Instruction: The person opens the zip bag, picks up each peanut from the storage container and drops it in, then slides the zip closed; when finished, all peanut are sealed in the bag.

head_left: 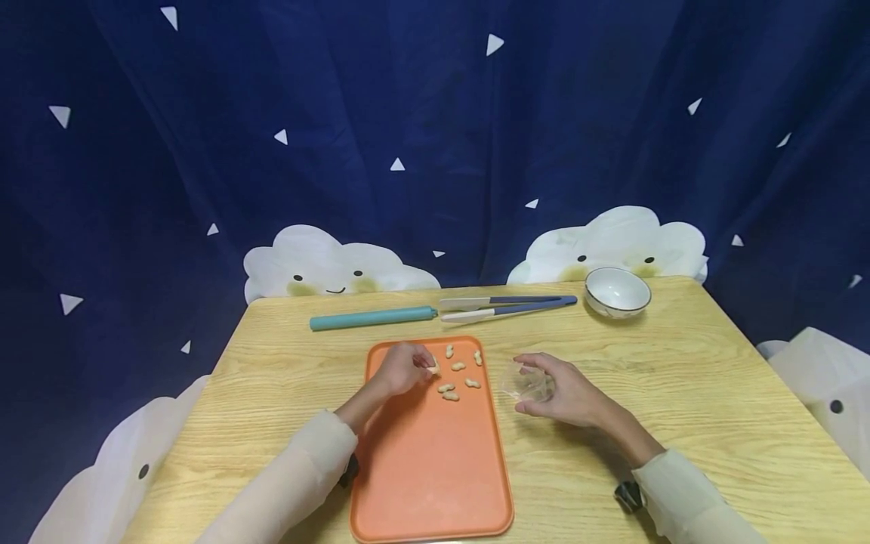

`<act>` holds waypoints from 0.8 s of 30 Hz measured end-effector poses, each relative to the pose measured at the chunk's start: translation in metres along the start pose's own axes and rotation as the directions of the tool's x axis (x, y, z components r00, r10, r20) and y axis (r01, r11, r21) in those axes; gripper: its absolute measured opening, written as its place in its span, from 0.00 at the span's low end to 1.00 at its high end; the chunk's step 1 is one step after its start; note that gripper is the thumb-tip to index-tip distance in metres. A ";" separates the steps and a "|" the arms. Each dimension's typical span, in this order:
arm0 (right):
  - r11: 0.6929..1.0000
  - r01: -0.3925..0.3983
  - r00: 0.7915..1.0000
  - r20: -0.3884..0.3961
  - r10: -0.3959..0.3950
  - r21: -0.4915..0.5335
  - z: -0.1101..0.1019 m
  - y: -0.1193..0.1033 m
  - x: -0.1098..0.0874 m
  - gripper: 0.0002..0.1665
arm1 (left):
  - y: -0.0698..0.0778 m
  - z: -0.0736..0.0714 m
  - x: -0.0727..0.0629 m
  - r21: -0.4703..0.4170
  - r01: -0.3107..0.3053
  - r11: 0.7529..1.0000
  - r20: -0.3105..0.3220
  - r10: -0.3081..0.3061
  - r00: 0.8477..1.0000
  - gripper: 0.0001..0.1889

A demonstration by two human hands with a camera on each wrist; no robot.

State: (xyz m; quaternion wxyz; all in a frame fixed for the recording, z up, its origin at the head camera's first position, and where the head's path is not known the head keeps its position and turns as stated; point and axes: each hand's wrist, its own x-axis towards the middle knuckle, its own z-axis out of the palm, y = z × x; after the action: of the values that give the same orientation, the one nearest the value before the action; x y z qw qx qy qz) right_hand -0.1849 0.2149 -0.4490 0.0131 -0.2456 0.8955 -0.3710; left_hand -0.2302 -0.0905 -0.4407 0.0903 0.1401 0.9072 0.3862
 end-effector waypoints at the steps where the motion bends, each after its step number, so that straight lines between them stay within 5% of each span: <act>1: 1.000 0.001 1.000 0.000 -0.001 0.000 0.000 0.000 0.000 0.44 | 0.002 -0.001 0.000 -0.007 -0.006 1.000 -0.005 0.006 1.000 0.03; 13: 1.000 -0.002 1.000 0.013 0.001 0.007 0.000 -0.001 0.001 0.44 | 0.040 0.008 -0.004 -0.082 -0.141 0.987 0.019 0.143 0.990 0.03; 24: 1.000 0.014 1.000 -0.003 -0.014 -0.001 0.000 -0.003 0.000 0.44 | 0.068 0.036 -0.004 -0.208 -0.178 0.962 0.039 0.191 0.981 0.05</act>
State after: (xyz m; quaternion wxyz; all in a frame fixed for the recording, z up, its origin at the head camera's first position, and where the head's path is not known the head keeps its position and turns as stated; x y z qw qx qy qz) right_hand -0.1842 0.2131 -0.4472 0.0091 -0.2512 0.8940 -0.3708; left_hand -0.2038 -0.0229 -0.4160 0.0946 0.2254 0.8428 0.4795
